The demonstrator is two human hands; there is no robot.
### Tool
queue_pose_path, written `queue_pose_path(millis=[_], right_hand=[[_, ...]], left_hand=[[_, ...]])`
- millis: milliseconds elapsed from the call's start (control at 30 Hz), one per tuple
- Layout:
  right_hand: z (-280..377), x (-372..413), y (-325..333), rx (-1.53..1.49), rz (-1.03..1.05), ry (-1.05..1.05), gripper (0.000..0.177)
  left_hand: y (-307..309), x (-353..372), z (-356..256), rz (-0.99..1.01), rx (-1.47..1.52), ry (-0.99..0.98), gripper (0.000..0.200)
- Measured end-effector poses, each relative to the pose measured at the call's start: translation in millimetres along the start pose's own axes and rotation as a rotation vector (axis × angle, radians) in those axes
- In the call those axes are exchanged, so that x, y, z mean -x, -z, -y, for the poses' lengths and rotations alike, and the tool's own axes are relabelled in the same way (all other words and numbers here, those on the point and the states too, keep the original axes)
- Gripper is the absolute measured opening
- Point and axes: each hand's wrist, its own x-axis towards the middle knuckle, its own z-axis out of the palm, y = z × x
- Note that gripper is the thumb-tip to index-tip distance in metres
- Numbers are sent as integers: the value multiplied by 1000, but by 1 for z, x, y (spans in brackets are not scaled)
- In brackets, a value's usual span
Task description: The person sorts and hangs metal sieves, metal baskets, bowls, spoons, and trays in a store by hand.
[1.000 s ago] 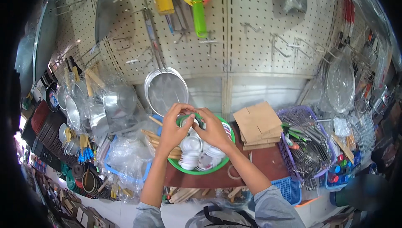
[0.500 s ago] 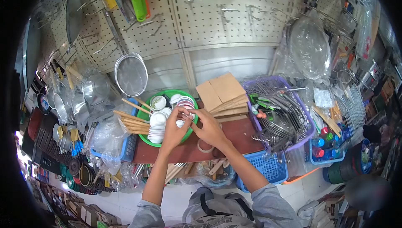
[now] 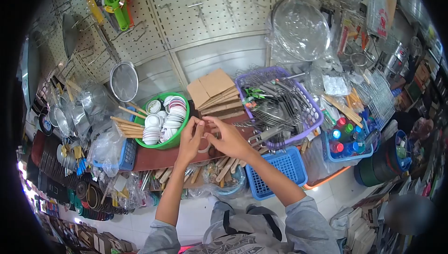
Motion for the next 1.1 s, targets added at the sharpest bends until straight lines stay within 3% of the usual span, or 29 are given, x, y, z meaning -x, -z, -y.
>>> queue_pose_path(millis=[33,133,300,400,433,533,567,867,1000,1100], right_hand=[[-4,5,11,25,-12,44,45],[15,19,48,-123,64,-55,41],[15,35,110,171,80,-116,21],[-7,42,142,494,81,109,23],[4,47,149,559,143,-47,26],[-24,55,162,743,192,140,26],[-31,60,165,805,223,41,30],[-56,55,181,931,217,166,54],[-50,48,190,978,309,188,63],[-45,39,196,917,423,107,56]], left_hand=[[-5,0,1,10,-86,-68,22],[-25,3,-4,108,-153,-33,22],[-67,4,-27,196,-276,-247,13],[-90,7,-44,262,-415,-332,11],[-98,9,-51,259,-464,-371,12],[-120,4,-45,303,-553,-482,13],[-126,4,-46,332,-624,-487,17],[-163,4,-21,397,-1028,-634,40],[-166,9,-20,377,-1052,-604,44],[-166,9,-19,381,-1064,-573,44]])
